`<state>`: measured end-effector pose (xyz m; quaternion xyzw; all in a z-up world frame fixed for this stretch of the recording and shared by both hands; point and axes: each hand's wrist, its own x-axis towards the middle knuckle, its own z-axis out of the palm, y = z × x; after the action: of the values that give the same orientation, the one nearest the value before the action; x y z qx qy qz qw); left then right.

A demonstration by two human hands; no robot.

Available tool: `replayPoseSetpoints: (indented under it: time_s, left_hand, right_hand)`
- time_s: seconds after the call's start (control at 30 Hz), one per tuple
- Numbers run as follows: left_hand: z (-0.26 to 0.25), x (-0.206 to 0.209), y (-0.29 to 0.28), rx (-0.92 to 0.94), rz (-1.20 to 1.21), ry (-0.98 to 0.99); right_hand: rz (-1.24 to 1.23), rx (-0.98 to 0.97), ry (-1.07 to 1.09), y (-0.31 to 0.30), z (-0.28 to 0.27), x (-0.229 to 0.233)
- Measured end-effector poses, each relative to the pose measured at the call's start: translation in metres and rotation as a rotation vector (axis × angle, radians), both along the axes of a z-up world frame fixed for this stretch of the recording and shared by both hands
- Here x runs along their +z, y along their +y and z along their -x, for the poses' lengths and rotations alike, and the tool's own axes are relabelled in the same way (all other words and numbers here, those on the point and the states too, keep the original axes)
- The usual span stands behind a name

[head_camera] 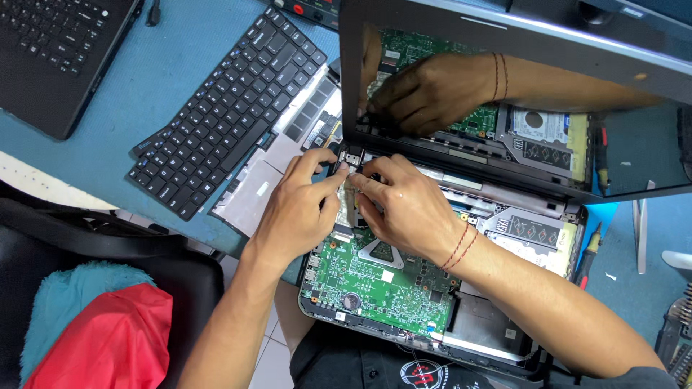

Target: The person works on the internal components of a disassembled laptop, using their hands to connect and adjust ribbon cables and connectors on the motherboard. The keyboard and other parts are laid out on the desk nearby.

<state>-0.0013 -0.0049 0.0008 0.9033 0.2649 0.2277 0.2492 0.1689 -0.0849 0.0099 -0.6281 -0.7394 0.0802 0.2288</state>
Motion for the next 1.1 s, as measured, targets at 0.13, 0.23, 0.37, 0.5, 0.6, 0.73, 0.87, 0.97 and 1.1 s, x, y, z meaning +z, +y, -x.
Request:
replayPoseSetpoints:
  time_s: [0.13, 0.23, 0.37, 0.5, 0.6, 0.73, 0.87, 0.97, 1.1]
  left_hand:
    - [0.006, -0.002, 0.002, -0.006, -0.065, 0.012]
    - [0.008, -0.003, 0.002, -0.016, -0.133, 0.041]
    - [0.007, -0.003, 0.005, -0.008, -0.182, -0.036]
    - [0.005, -0.010, 0.008, 0.010, -0.219, -0.096]
    - [0.002, -0.012, 0.010, 0.019, -0.220, -0.133]
    - [0.001, -0.012, 0.016, 0.023, -0.192, -0.150]
    - [-0.002, -0.008, 0.022, -0.009, -0.121, -0.115]
    - [-0.006, -0.007, 0.024, 0.003, -0.060, -0.089]
    - [-0.006, -0.007, 0.021, 0.056, -0.004, -0.096]
  right_hand:
    - [-0.038, 0.001, -0.041, 0.003, 0.001, -0.007]
    - [-0.084, 0.048, -0.135, 0.003, 0.003, -0.008]
    - [-0.084, 0.069, -0.140, 0.002, 0.004, -0.001]
    - [-0.076, 0.047, -0.071, -0.001, 0.002, -0.002]
    - [-0.067, -0.027, 0.009, 0.002, -0.005, -0.027]
    - [-0.030, -0.076, 0.069, 0.004, -0.009, -0.014]
    - [0.151, -0.101, 0.129, -0.001, -0.003, 0.001]
    - [0.286, -0.126, 0.229, -0.002, 0.006, 0.017]
    - [0.286, -0.169, 0.241, 0.000, 0.013, 0.018]
